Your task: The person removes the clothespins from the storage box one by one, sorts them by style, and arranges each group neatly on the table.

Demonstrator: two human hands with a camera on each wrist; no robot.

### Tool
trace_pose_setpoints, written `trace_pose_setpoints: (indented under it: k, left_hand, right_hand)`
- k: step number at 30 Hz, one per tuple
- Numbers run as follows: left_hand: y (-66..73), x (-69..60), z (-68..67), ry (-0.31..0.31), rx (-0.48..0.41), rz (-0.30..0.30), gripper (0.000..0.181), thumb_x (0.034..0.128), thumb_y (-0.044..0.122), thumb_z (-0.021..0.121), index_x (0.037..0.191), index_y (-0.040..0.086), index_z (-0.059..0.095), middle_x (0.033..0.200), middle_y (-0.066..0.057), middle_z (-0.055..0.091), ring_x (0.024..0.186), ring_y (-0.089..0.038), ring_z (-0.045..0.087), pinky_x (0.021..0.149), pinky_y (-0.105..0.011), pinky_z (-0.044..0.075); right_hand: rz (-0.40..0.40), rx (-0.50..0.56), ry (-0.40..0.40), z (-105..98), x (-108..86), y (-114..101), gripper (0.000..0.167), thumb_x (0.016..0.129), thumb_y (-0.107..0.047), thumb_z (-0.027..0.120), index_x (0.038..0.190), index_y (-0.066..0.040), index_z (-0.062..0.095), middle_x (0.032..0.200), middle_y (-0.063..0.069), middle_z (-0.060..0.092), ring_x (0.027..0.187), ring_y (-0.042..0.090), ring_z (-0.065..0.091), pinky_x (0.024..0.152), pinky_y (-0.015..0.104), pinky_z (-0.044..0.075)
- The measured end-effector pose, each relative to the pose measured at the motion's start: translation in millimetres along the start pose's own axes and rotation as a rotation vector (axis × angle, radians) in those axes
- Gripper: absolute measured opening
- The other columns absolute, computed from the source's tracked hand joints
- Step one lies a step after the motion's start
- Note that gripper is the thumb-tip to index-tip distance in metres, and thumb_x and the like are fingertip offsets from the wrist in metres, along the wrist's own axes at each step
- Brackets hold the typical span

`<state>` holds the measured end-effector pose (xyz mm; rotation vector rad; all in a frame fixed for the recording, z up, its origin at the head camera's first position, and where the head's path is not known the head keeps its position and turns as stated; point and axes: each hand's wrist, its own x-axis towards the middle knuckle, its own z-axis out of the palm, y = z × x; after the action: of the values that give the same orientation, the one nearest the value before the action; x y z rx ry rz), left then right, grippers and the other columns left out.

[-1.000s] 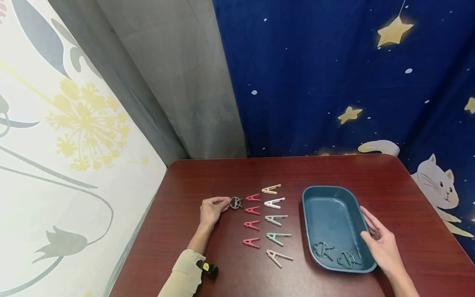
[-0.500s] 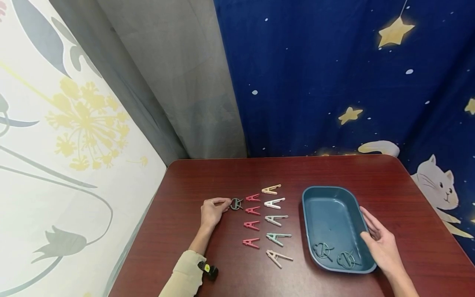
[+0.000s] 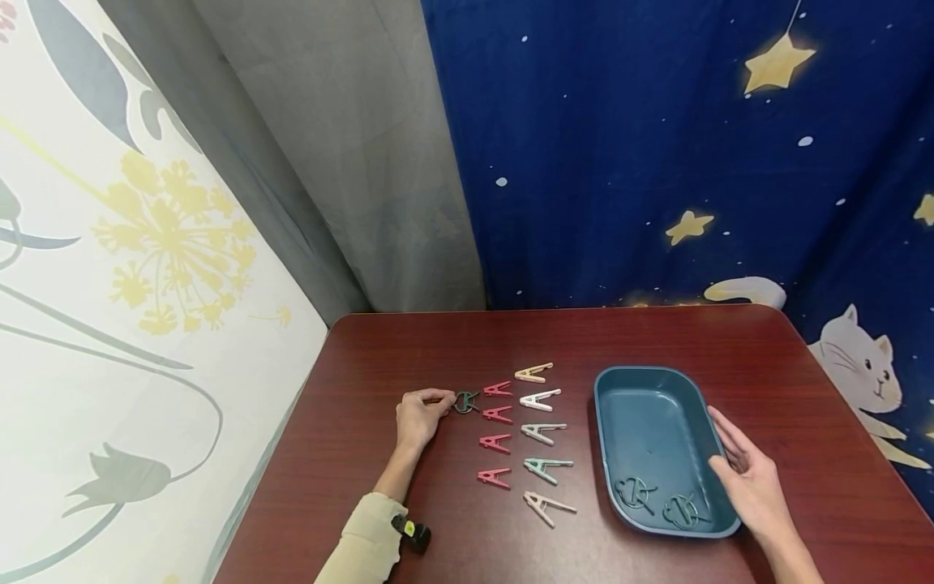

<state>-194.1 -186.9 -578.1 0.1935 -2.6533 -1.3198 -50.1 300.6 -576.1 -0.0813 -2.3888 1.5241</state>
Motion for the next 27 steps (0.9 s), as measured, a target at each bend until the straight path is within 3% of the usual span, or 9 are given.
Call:
trace_pose_setpoints:
  k: [6,10,14,17,21,27]
  left_hand:
    - [-1.0,1.7,2.0,-0.009,0.006,0.009,0.008,0.0888,0.027,0.089,0.093,0.02,0.088,0.076,0.011,0.078,0.075,-0.007,0.074,0.083,-0.042,0.058]
    - [-1.2,1.9,2.3,-0.016,-0.012,0.006,0.006,0.0898,0.025,0.088,0.093,0.02,0.087,0.077,0.01,0.078,0.073,-0.005,0.074,0.076,-0.033,0.058]
    - [-0.7,3.4,2.4,-0.028,-0.119,-0.019,0.006,0.0922,0.019,0.086,0.095,0.014,0.087,0.083,0.002,0.08,0.073,-0.01,0.076,0.068,-0.024,0.061]
    - [0.5,6.6,1.3,-0.022,-0.217,-0.033,0.007,0.0958,0.013,0.081,0.099,0.008,0.085,0.091,-0.006,0.081,0.077,-0.019,0.078,0.066,-0.024,0.062]
    - [3.7,15.1,-2.3,0.014,-0.282,-0.034,0.015,0.1017,0.013,0.074,0.109,0.003,0.082,0.1,-0.012,0.081,0.088,-0.027,0.079,0.071,-0.029,0.064]
    - [17.6,31.9,-7.9,0.078,-0.381,-0.005,0.024,0.1088,0.015,0.064,0.124,0.002,0.077,0.114,-0.01,0.08,0.108,-0.033,0.075,0.09,-0.042,0.061]
  right_hand:
    - [-0.008,0.008,-0.002,0,0.1,1,0.064,0.101,0.008,0.058,0.162,-0.005,0.043,0.156,-0.013,0.049,0.126,-0.02,0.048,0.094,0.001,0.04]
    - [0.006,0.004,0.0,0,0.3,1,0.064,0.101,0.006,0.058,0.162,-0.006,0.043,0.157,-0.01,0.05,0.126,-0.02,0.047,0.094,0.001,0.04]
    - [0.02,0.0,-0.004,0,0.2,0,0.063,0.102,0.005,0.058,0.162,-0.007,0.042,0.157,-0.009,0.05,0.125,-0.021,0.047,0.094,0.001,0.04]
    - [0.02,0.003,-0.008,0,0.2,1,0.064,0.102,0.005,0.058,0.163,-0.007,0.042,0.157,-0.008,0.05,0.125,-0.021,0.047,0.094,0.001,0.04]
    - [0.018,0.006,-0.01,0,0.1,1,0.064,0.102,0.006,0.058,0.162,-0.006,0.042,0.157,-0.007,0.05,0.126,-0.021,0.047,0.094,0.001,0.04]
    - [0.026,-0.003,-0.009,-1,0.5,0,0.063,0.102,0.004,0.057,0.163,-0.007,0.042,0.158,-0.005,0.049,0.125,-0.022,0.046,0.094,0.001,0.039]
